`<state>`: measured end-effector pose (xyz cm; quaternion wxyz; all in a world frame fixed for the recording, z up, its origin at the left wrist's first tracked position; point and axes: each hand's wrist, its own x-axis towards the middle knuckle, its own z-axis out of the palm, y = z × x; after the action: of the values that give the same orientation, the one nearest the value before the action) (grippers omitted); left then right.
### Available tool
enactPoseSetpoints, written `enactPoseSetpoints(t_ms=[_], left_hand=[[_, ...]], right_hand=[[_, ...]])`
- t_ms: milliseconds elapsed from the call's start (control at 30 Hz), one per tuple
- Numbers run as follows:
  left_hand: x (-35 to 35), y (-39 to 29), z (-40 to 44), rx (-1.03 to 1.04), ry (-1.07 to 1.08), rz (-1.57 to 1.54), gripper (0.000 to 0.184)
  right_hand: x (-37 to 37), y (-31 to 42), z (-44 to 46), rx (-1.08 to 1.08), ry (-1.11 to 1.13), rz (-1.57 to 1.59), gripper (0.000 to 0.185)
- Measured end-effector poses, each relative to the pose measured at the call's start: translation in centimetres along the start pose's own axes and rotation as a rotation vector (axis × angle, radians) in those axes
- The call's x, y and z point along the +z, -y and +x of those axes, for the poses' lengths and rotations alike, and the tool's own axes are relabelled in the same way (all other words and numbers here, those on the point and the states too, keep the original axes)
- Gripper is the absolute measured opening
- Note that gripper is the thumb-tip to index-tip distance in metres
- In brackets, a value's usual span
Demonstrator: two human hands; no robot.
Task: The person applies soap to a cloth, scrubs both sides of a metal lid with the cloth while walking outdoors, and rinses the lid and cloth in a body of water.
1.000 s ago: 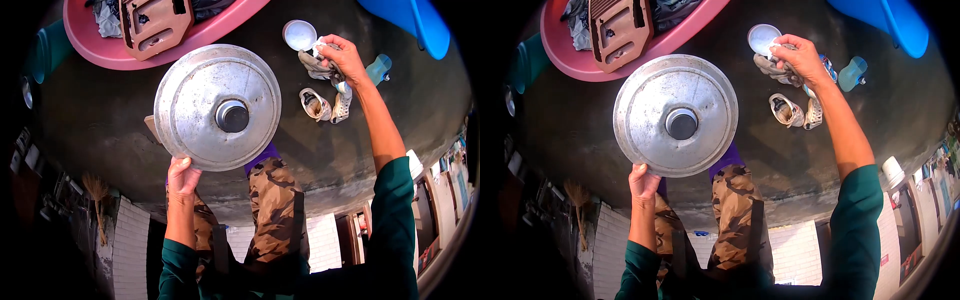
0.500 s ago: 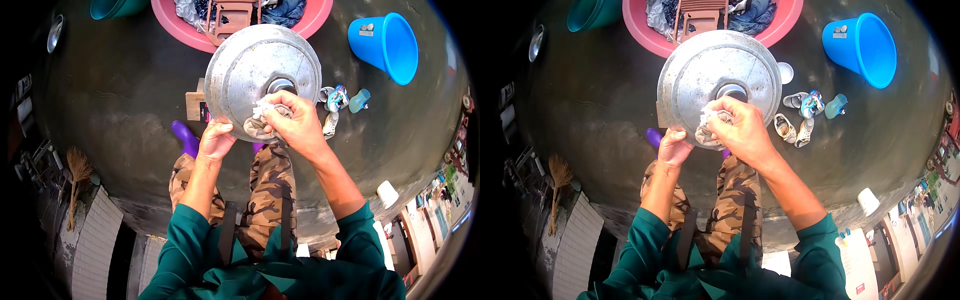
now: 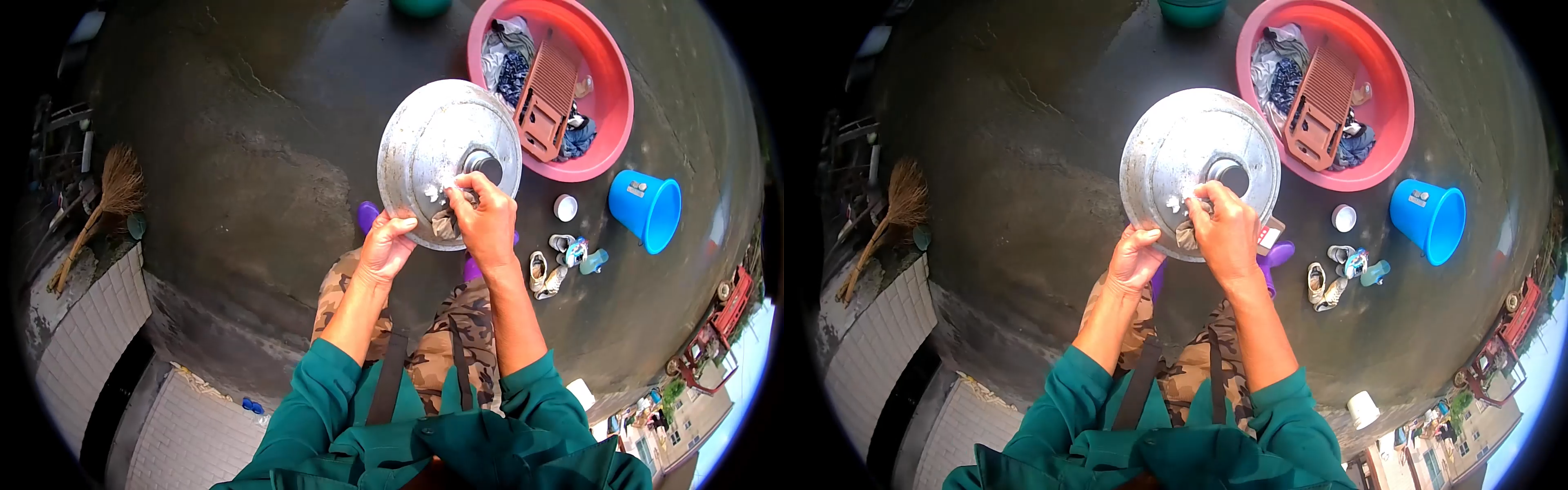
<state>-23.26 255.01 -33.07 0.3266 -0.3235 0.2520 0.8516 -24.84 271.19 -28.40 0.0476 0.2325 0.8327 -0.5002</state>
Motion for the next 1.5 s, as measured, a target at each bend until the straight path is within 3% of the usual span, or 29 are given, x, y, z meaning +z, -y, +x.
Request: enactPoseSetpoints(t_ms=[33, 233, 333, 400, 467, 533, 633, 967, 1200, 1267, 1333, 1500], left_hand=[[-1.5, 4.7, 2.9, 0.045, -0.022, 0.032, 0.031], [1.8, -1.4, 2.1, 0.233, -0.026, 0.011, 0.029], [2.9, -2.1, 3.2, 0.302, -0.038, -0.007, 0.03], [4.5, -4.1, 3.2, 0.321, 0.0, -0.02, 0.034], [7.6, -9.5, 1.2, 0.303, 0.055, -0.046, 0.038], [9.6, -11.6, 3.1, 0.27, 0.044, -0.075, 0.041], [12.2, -15.8, 6.6, 0.244, 0.057, -0.076, 0.042], [22.2, -32.7, 17.8, 0.253, 0.087, -0.087, 0.047], [27.2, -49.4, 23.1, 0.282, 0.104, -0.138, 0.05], [28.8, -55.1, 25.2, 0.274, 0.096, -0.119, 0.05], [30.3, -61.0, 27.7, 0.265, 0.085, -0.152, 0.048], [32.3, -73.6, 32.9, 0.238, 0.039, -0.067, 0.045]], right_hand=[[-0.9, -6.2, 0.8, -0.043, 0.002, 0.024, 0.012], [0.3, 1.0, 3.9, -0.222, 0.04, 0.087, 0.015], [-0.1, 1.2, 6.4, -0.35, 0.052, 0.052, 0.016], [0.1, 3.6, 7.5, -0.324, 0.066, 0.045, 0.016], [0.2, 10.5, 8.8, -0.414, 0.05, -0.032, 0.016], [0.3, 12.0, 11.8, -0.451, 0.008, -0.032, 0.015], [-0.2, 16.1, 17.2, -0.304, 0.04, -0.05, 0.013], [2.0, 27.9, 36.9, -0.402, 0.108, -0.068, 0.015], [7.0, 40.6, 49.5, -0.385, 0.24, -0.019, 0.015], [8.7, 44.5, 53.6, -0.239, 0.29, 0.044, 0.014], [11.1, 47.4, 58.2, -0.244, 0.282, 0.063, 0.016], [16.2, 52.9, 66.8, -0.033, 0.305, 0.412, 0.016]])
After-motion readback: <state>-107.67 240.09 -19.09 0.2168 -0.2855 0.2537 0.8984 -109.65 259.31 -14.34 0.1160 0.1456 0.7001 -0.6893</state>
